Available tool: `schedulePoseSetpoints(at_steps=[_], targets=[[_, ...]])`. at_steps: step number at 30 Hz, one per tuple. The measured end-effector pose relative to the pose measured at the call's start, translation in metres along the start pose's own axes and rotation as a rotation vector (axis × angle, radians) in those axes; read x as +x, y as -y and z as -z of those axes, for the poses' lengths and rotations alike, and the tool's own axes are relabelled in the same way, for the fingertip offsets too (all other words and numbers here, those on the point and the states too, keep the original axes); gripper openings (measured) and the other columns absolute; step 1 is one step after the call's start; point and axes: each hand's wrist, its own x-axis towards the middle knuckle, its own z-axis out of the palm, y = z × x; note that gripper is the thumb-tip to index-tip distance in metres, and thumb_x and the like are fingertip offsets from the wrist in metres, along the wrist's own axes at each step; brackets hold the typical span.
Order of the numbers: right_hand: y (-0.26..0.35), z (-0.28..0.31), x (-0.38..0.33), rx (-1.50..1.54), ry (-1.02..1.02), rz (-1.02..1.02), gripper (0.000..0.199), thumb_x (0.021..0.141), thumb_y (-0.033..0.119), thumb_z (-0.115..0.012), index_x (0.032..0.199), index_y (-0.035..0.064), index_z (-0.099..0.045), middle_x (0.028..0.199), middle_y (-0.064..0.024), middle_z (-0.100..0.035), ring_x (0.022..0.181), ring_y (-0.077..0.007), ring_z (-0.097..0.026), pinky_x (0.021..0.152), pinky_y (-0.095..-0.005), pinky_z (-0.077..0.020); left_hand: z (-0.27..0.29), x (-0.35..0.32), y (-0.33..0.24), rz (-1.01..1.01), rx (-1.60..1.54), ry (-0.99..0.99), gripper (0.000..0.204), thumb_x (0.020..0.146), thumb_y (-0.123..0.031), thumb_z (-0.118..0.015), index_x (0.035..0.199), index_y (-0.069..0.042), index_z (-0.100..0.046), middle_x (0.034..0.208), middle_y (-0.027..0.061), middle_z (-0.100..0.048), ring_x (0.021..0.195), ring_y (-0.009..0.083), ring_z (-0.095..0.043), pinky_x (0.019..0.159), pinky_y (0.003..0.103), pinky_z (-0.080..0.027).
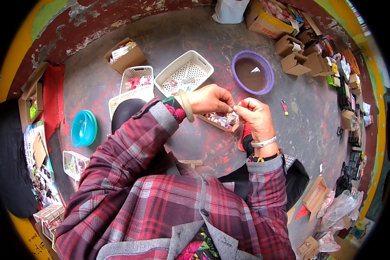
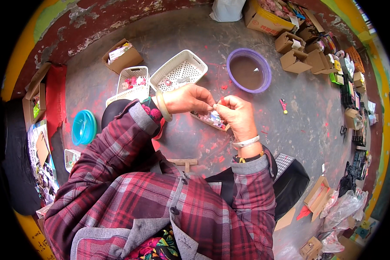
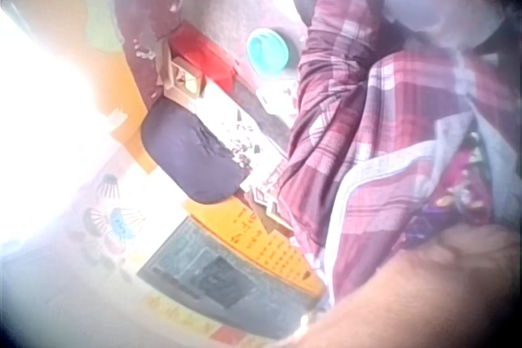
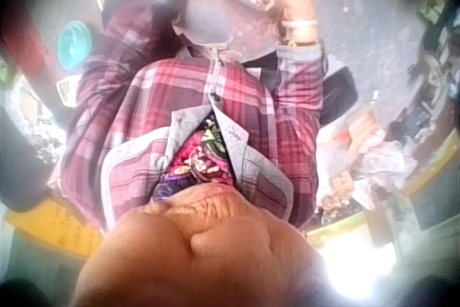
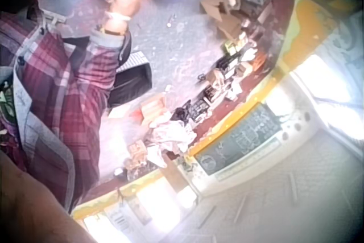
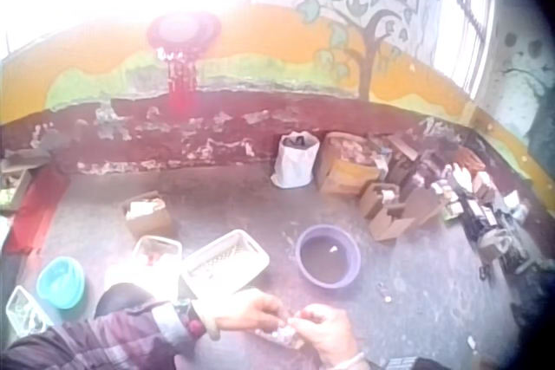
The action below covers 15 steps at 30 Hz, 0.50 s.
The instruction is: The person sits on the floor and sorts small colorful decorations from a cardboard box into white plastic baskets. They pick up items one by one, inspect them, and place them into different baskets based on type or color.
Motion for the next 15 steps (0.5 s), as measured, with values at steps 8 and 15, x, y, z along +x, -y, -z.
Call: schedulePoseSetpoints(at_steps=[8, 15], targets=[[-0.007, 0.002, 0.003, -0.035, 0.081, -0.002, 0.009, 0.075, 0.003, -0.067, 0.074, 0.0001, -0.058, 0.065, 0.0006, -0.057, 0.058, -0.0040, -0.050, 0.050, -0.0186, -0.0388, -0.001, -0.002, -0.003, 0.013, 0.146, -0.006, 0.022, 0.077, -0.009, -0.064, 0.098, -0.001, -0.060, 0.085, 0.0022, -0.062, 0.082, 0.0088, -0.057, 0.075, 0.025, -0.046], [-0.015, 0.008, 0.007, -0.168, 0.112, -0.073, 0.011, 0.073, 0.007, -0.068, 0.076, 0.0001, -0.059, 0.065, 0.0002, -0.055, 0.054, -0.0054, -0.049, 0.045, -0.0208, -0.0378, -0.006, -0.003, -0.005, -0.037, 0.287, -0.055, 0.027, 0.074, -0.007, -0.065, 0.100, -0.002, -0.058, 0.087, 0.0040, -0.062, 0.083, 0.0098, -0.057, 0.075, 0.025, -0.046]])
